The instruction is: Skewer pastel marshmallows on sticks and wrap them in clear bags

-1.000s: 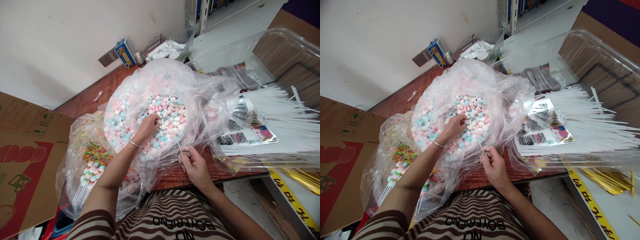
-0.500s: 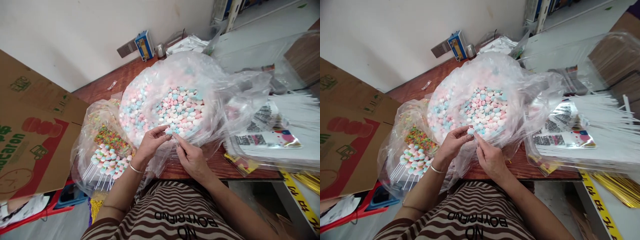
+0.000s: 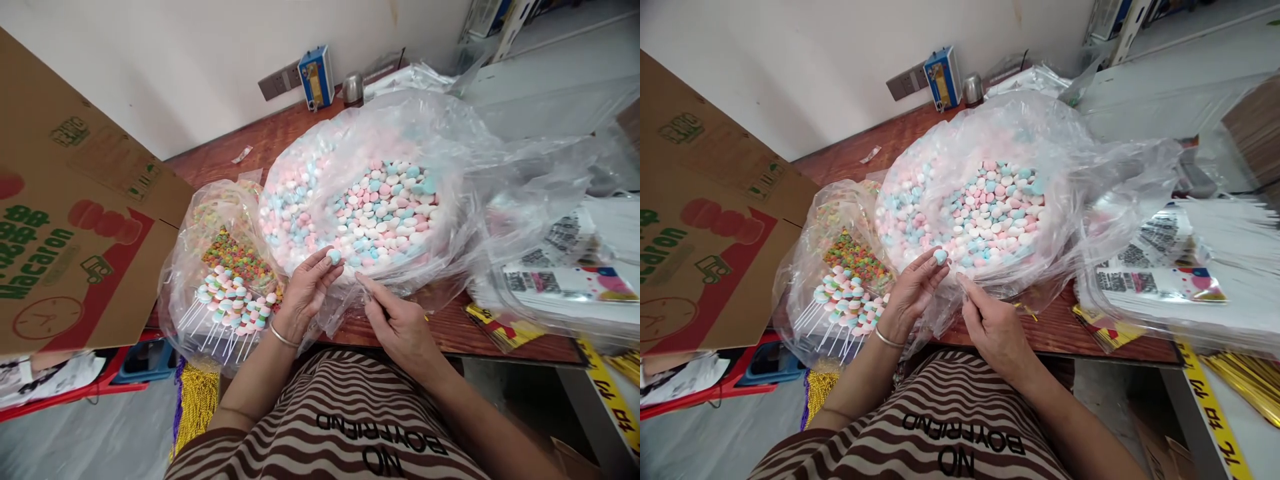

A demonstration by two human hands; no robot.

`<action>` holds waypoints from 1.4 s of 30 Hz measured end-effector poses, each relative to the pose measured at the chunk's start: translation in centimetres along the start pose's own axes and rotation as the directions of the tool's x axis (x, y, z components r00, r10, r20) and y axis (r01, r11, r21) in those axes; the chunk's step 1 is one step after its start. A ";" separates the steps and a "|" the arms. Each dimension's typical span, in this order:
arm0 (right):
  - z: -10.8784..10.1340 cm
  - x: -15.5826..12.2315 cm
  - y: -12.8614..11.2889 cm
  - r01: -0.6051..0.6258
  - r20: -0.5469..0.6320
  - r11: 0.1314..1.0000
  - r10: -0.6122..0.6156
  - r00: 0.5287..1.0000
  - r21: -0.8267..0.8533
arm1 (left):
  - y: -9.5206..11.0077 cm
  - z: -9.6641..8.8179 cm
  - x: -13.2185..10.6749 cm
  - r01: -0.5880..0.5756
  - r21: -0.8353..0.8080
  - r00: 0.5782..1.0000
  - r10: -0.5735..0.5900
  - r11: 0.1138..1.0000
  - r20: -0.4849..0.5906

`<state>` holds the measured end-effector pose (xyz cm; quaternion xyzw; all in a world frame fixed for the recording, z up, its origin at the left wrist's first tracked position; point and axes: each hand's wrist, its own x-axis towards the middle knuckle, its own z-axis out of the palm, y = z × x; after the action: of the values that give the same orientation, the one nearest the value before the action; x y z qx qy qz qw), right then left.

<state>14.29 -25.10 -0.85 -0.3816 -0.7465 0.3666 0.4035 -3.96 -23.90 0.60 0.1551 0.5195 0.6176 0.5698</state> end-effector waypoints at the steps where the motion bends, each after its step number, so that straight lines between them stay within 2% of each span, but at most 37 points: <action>1: 0.0 -0.2 -0.1 -0.003 0.019 1.000 0.003 1.000 0.011 | 0.0 0.0 0.0 -0.010 0.003 1.000 0.010 1.000 -0.005; 5: 0.0 -0.5 -0.4 -0.023 0.047 0.999 0.022 0.999 0.029 | -0.2 0.2 -0.2 -0.036 0.027 0.999 0.036 0.999 0.006; 13: -0.2 -0.3 -0.3 -0.082 0.026 0.996 0.081 0.996 0.025 | -0.4 0.8 -0.9 -0.032 0.033 0.999 0.031 0.999 0.037; 20: -0.2 -0.2 -0.4 -0.116 0.015 0.993 0.116 0.993 0.013 | -1.2 1.0 -1.3 -0.146 0.132 0.988 0.136 0.980 0.076; 25: 0.3 -0.3 -0.3 -0.092 -0.014 0.995 0.093 0.996 0.029 | -1.6 1.0 -1.4 -0.174 0.184 0.982 0.158 0.967 0.100; 30: 0.6 -0.4 0.1 -0.018 -0.030 0.999 0.020 0.999 0.037 | -1.8 0.8 -1.5 -0.180 0.200 0.981 0.161 0.963 0.108; 34: 0.4 -0.4 0.1 -0.054 -0.004 0.998 0.054 0.999 0.035 | -1.9 0.7 -1.7 -0.265 0.291 0.960 0.225 0.919 0.164; 38: 0.3 -0.3 0.0 -0.065 -0.021 0.998 0.066 0.998 0.015 | -2.0 0.7 -1.9 -0.370 0.414 0.928 0.313 0.832 0.200; 42: 0.1 -0.1 0.2 -0.084 -0.026 0.996 0.085 0.996 0.031 | -2.7 0.3 -1.9 -0.430 0.483 0.902 0.340 0.763 0.267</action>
<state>14.32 -25.16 -1.11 -0.4119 -0.7186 0.3891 0.4032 -1.67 -25.90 -0.72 0.4601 0.5777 0.5386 0.4055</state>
